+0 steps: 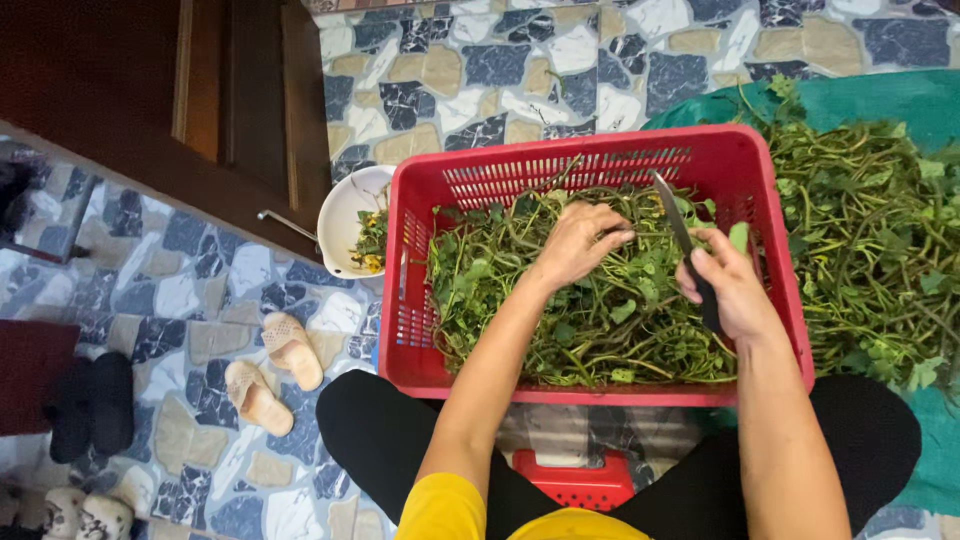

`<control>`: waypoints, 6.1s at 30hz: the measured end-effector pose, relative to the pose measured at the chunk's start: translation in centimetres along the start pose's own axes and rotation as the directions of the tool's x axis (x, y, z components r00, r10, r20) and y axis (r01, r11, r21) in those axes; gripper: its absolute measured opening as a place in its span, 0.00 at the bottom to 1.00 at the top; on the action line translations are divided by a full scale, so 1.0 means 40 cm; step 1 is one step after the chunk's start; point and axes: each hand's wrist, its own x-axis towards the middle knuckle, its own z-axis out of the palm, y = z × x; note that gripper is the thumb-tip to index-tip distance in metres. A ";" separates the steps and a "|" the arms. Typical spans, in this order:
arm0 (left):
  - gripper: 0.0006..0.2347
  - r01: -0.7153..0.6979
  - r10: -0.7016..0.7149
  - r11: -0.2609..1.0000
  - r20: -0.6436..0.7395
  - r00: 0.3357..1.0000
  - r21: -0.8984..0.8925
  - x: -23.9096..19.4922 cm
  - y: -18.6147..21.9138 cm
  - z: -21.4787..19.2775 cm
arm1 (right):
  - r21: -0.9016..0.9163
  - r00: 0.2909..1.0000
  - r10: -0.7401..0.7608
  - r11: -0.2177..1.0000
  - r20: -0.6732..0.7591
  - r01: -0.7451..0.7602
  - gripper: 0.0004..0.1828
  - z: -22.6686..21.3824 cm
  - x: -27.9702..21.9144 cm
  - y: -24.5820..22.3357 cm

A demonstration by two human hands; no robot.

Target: The person sorts through a pile of green leafy vegetables using a knife to trim stems and separating usable leaves into a red plastic basket.

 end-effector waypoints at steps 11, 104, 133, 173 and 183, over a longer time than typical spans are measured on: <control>0.10 0.242 -0.487 0.458 -0.013 0.873 -0.856 -0.077 -0.100 0.088 | -0.231 0.827 -0.477 0.876 -0.298 0.423 0.30 0.078 -0.121 -0.016; 0.12 0.314 -0.281 0.920 0.162 0.946 -0.236 0.198 0.215 0.090 | -0.570 0.712 -0.415 0.821 -0.567 0.025 0.41 -0.255 -0.033 -0.218; 0.11 0.279 -0.269 0.941 0.078 0.960 -0.192 0.038 0.103 0.095 | -0.891 0.970 -0.226 0.453 -0.084 0.028 0.31 -0.010 0.012 -0.090; 0.09 0.337 -0.593 0.678 -0.215 0.776 -0.653 0.088 0.037 0.066 | 0.452 0.987 -0.050 0.892 0.155 -0.026 0.31 -0.187 0.000 -0.095; 0.11 0.279 -0.212 0.707 0.182 0.960 -0.650 0.031 0.137 0.266 | 0.325 0.998 -0.063 0.944 0.010 0.057 0.33 -0.161 -0.004 -0.092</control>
